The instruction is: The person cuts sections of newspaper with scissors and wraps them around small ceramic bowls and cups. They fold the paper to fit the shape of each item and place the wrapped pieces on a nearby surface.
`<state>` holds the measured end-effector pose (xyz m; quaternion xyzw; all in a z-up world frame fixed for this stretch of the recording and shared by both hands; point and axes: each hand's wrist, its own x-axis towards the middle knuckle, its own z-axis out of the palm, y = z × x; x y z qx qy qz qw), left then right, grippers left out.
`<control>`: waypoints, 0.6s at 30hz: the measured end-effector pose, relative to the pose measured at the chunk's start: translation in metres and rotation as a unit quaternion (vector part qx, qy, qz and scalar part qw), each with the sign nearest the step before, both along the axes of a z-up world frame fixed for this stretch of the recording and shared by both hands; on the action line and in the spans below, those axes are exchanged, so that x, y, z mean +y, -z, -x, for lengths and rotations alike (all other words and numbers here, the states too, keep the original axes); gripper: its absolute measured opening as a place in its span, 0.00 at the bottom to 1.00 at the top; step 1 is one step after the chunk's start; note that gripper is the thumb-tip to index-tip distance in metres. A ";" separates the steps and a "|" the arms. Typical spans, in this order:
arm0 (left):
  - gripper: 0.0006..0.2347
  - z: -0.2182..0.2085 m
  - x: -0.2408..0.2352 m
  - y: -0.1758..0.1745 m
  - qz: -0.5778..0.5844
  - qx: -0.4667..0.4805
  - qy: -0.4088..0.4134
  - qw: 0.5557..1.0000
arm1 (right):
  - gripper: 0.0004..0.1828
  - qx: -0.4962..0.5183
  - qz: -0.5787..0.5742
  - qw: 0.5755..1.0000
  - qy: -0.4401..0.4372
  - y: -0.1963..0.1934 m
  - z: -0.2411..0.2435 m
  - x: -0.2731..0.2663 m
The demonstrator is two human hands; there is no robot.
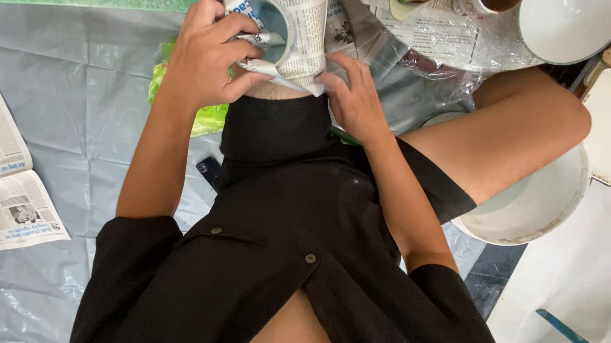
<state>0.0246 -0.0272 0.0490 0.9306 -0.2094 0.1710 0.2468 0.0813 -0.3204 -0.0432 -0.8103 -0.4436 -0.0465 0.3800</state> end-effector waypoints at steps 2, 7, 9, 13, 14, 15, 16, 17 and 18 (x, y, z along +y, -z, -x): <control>0.15 -0.001 0.000 0.000 0.020 0.017 0.001 1.000 | 0.21 0.008 -0.012 1.000 0.022 0.005 -0.002 0.004; 0.15 -0.001 0.002 -0.004 0.025 0.035 -0.003 0.999 | 0.19 0.005 -0.052 0.998 0.021 0.006 -0.007 0.002; 0.16 -0.001 0.003 -0.006 0.026 0.042 -0.004 0.999 | 0.19 0.002 -0.085 0.996 0.017 0.006 -0.006 -0.001; 0.15 -0.001 0.000 -0.008 0.028 0.040 -0.008 0.999 | 0.21 -0.045 -0.120 0.990 0.065 0.002 -0.001 -0.004; 0.15 -0.001 -0.001 -0.009 0.026 0.041 -0.009 0.999 | 0.21 -0.059 -0.128 0.987 0.078 -0.002 0.000 -0.005; 0.15 -0.001 -0.003 -0.010 0.025 0.042 -0.011 0.999 | 0.22 -0.073 -0.135 0.984 0.091 -0.006 0.000 -0.004; 0.15 -0.001 -0.004 -0.012 0.020 0.040 -0.010 0.999 | 0.21 -0.080 -0.136 0.984 0.083 -0.012 -0.001 -0.003; 0.15 -0.001 -0.005 -0.013 0.016 0.039 -0.008 0.999 | 0.21 -0.087 -0.137 0.984 0.076 -0.019 -0.002 0.000; 0.14 -0.001 -0.006 -0.015 0.011 0.037 -0.006 0.999 | 0.21 -0.093 -0.138 0.984 0.069 -0.026 -0.004 0.003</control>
